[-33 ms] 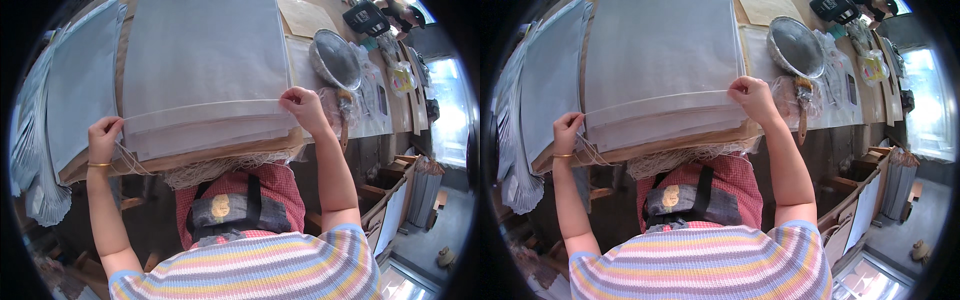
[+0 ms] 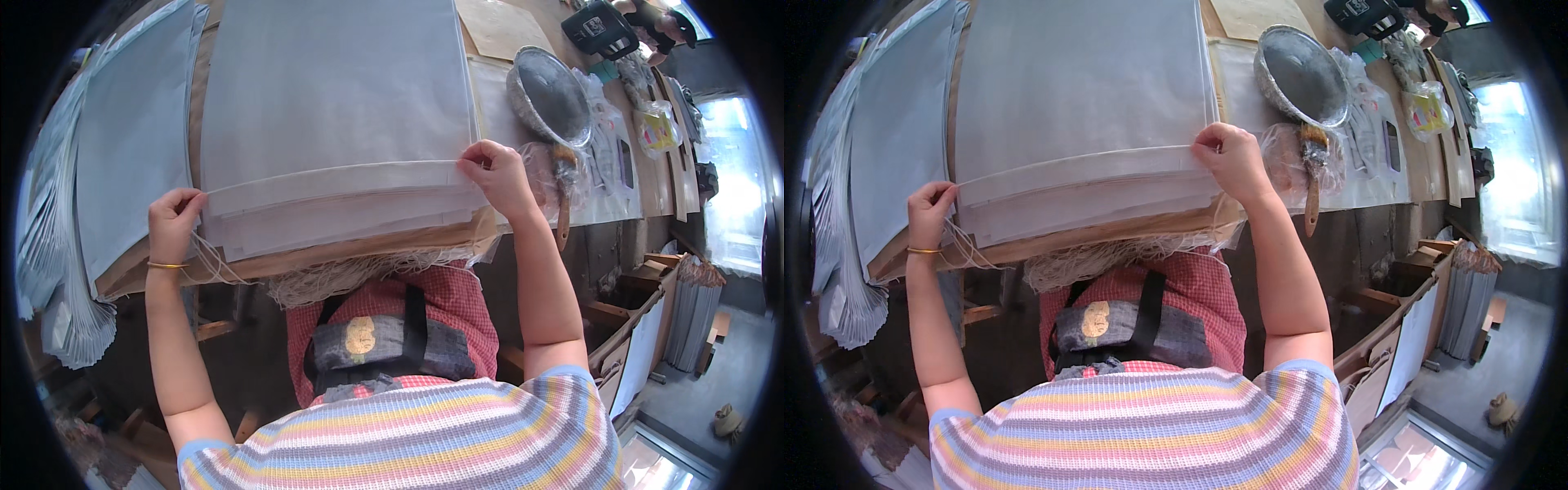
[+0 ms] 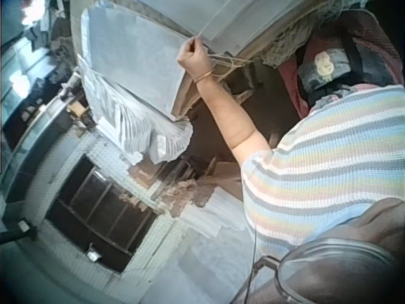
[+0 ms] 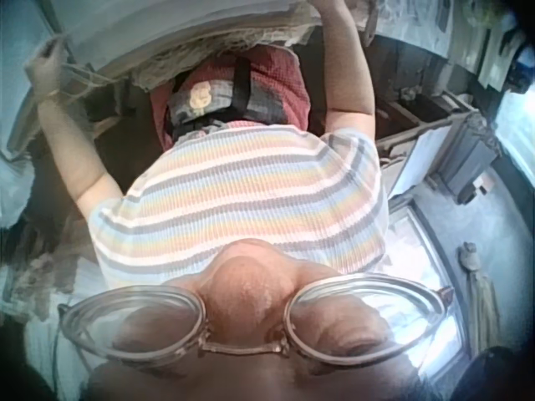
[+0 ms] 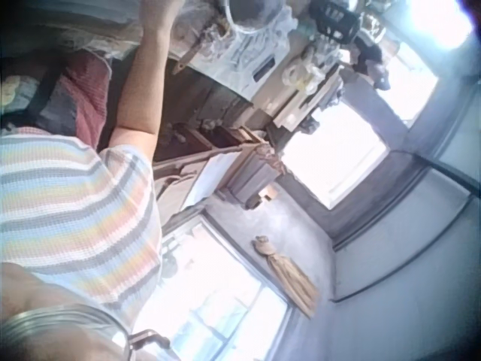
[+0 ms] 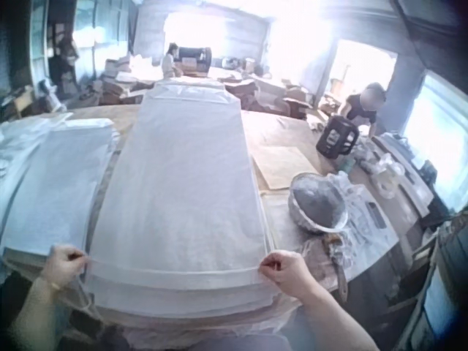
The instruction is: The person repeatedly applies glue to the edge of a thin sheet using a brush, places a string along the edge, and folds the sheet over to secure it. The person then stacks the finished unit and repeats the process with new sheets from a pile.
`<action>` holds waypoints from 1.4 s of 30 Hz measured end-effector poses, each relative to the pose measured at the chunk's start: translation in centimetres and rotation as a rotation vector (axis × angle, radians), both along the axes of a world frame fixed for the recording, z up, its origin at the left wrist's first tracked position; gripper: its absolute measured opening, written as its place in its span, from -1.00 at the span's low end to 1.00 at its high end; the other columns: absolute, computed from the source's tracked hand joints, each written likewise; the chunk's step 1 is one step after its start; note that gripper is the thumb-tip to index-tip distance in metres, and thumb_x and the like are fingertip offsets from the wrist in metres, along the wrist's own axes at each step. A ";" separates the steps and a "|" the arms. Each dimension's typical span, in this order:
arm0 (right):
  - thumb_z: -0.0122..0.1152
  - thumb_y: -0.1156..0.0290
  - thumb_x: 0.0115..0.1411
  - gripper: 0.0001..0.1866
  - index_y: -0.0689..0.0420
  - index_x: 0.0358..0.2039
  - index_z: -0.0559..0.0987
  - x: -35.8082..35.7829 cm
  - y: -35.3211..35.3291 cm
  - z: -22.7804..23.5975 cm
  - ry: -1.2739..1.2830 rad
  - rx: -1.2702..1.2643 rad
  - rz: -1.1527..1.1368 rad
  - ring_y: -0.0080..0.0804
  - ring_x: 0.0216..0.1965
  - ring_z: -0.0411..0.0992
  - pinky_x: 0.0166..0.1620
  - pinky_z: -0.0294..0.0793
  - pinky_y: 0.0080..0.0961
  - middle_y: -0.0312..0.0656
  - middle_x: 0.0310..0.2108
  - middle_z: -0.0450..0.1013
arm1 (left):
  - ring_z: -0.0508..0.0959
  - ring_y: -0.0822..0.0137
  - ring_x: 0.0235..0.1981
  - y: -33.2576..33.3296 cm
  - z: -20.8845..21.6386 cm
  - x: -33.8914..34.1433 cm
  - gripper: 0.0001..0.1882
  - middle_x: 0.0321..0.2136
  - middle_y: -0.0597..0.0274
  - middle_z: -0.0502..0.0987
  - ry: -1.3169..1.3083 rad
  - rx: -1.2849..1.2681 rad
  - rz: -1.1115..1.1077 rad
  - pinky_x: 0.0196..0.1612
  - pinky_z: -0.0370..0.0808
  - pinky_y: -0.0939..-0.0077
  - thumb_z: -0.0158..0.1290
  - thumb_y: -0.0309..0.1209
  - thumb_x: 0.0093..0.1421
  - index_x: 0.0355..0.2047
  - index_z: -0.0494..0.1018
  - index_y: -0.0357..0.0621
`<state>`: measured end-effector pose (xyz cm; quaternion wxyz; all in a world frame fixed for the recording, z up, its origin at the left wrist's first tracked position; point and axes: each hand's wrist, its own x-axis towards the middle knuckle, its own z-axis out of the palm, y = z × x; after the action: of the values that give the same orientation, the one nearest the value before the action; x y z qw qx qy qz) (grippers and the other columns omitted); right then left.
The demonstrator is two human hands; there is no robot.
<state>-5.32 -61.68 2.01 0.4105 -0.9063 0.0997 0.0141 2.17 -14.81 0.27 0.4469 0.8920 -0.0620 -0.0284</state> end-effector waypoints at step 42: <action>0.27 0.44 0.09 -0.89 0.21 -0.42 0.57 1.7 4.2 -0.6 -0.154 -0.244 0.080 -0.35 -0.50 0.43 -0.40 0.43 -0.44 -0.18 -0.49 0.44 | 0.46 0.18 -0.46 -6.1 1.8 0.4 -0.87 -0.51 0.10 0.43 -0.026 0.229 -0.153 -0.38 0.36 0.37 0.12 -0.50 0.08 -0.48 0.44 -0.35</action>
<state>-3.61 -57.49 1.40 0.3028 -0.9511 0.0327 -0.0511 2.54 -20.91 2.10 0.3379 0.9301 -0.1318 -0.0575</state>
